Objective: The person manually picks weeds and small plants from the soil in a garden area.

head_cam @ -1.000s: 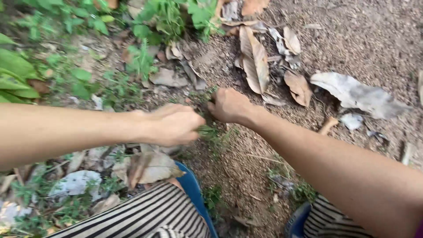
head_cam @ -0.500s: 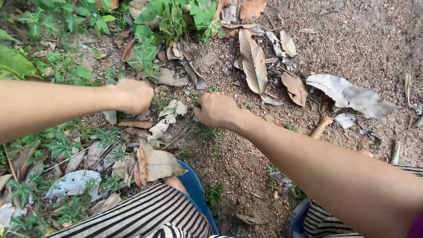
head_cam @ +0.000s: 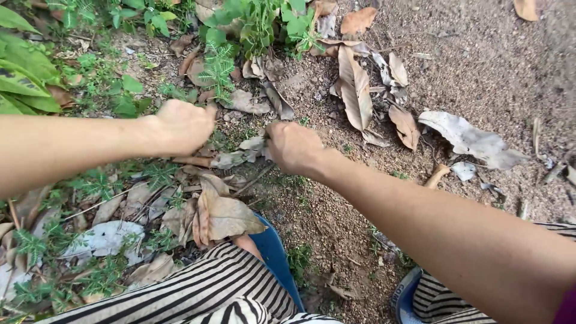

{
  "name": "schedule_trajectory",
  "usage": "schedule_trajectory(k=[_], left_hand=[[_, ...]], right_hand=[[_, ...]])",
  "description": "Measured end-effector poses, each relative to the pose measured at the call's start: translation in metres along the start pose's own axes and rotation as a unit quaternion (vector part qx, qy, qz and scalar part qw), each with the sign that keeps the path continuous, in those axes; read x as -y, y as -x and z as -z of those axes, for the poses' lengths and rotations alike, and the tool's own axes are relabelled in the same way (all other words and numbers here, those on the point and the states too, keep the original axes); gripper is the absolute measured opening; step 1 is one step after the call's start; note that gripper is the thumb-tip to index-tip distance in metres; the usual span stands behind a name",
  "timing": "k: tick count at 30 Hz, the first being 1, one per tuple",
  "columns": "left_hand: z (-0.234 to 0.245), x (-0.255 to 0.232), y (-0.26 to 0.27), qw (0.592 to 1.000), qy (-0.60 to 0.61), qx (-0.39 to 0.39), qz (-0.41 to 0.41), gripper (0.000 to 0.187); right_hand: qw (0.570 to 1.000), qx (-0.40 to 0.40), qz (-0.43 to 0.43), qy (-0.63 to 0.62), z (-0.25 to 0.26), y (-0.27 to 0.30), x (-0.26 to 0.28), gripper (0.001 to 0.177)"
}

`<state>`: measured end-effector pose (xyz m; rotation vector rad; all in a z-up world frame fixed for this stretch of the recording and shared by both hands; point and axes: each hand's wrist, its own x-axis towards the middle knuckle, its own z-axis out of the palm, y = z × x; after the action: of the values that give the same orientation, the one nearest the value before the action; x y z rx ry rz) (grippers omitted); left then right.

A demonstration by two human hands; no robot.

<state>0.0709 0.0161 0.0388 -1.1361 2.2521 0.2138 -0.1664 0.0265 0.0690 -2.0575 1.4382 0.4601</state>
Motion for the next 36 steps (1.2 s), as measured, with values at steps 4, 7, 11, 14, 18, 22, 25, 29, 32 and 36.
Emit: schedule_trajectory(k=[4, 7, 11, 14, 18, 22, 25, 29, 32, 36], left_hand=[[-0.052, 0.027, -0.042, 0.997, -0.02, -0.08, 0.013, 0.029], [-0.03, 0.021, -0.031, 0.999, -0.003, -0.034, 0.026, 0.023], [0.025, -0.034, 0.004, 0.966, 0.243, 0.088, -0.008, 0.028], [0.003, -0.035, -0.004, 0.973, 0.223, 0.007, -0.058, 0.023], [-0.023, 0.004, -0.031, 0.994, -0.005, -0.107, -0.012, 0.022], [-0.045, 0.021, -0.051, 1.0, 0.005, -0.014, 0.025, 0.017], [-0.067, 0.037, -0.059, 0.993, 0.084, -0.07, 0.052, 0.019], [-0.06, 0.045, -0.033, 0.975, 0.214, -0.009, 0.051, 0.027], [-0.086, 0.041, -0.033, 0.949, 0.313, -0.007, -0.032, 0.035], [-0.066, 0.03, -0.002, 0.927, 0.375, -0.005, -0.02, 0.043]], right_hand=[[0.999, -0.032, 0.023, 0.008, -0.004, 0.0, 0.003, 0.03], [0.997, -0.05, 0.056, 0.02, -0.003, -0.005, 0.008, 0.028], [0.998, -0.051, 0.036, 0.019, 0.003, -0.007, 0.015, 0.027], [0.999, -0.038, -0.003, 0.022, 0.012, -0.012, 0.023, 0.028], [0.999, 0.001, -0.047, 0.023, 0.02, -0.018, 0.026, 0.03], [1.0, -0.006, -0.01, 0.022, 0.013, -0.035, 0.031, 0.031], [0.995, -0.073, 0.062, 0.011, -0.004, -0.039, 0.03, 0.031], [0.993, -0.067, 0.101, -0.011, -0.006, -0.033, 0.037, 0.031], [0.994, -0.042, 0.093, -0.025, -0.01, -0.035, 0.028, 0.03], [0.991, -0.063, 0.117, 0.004, -0.012, -0.043, 0.034, 0.028]])
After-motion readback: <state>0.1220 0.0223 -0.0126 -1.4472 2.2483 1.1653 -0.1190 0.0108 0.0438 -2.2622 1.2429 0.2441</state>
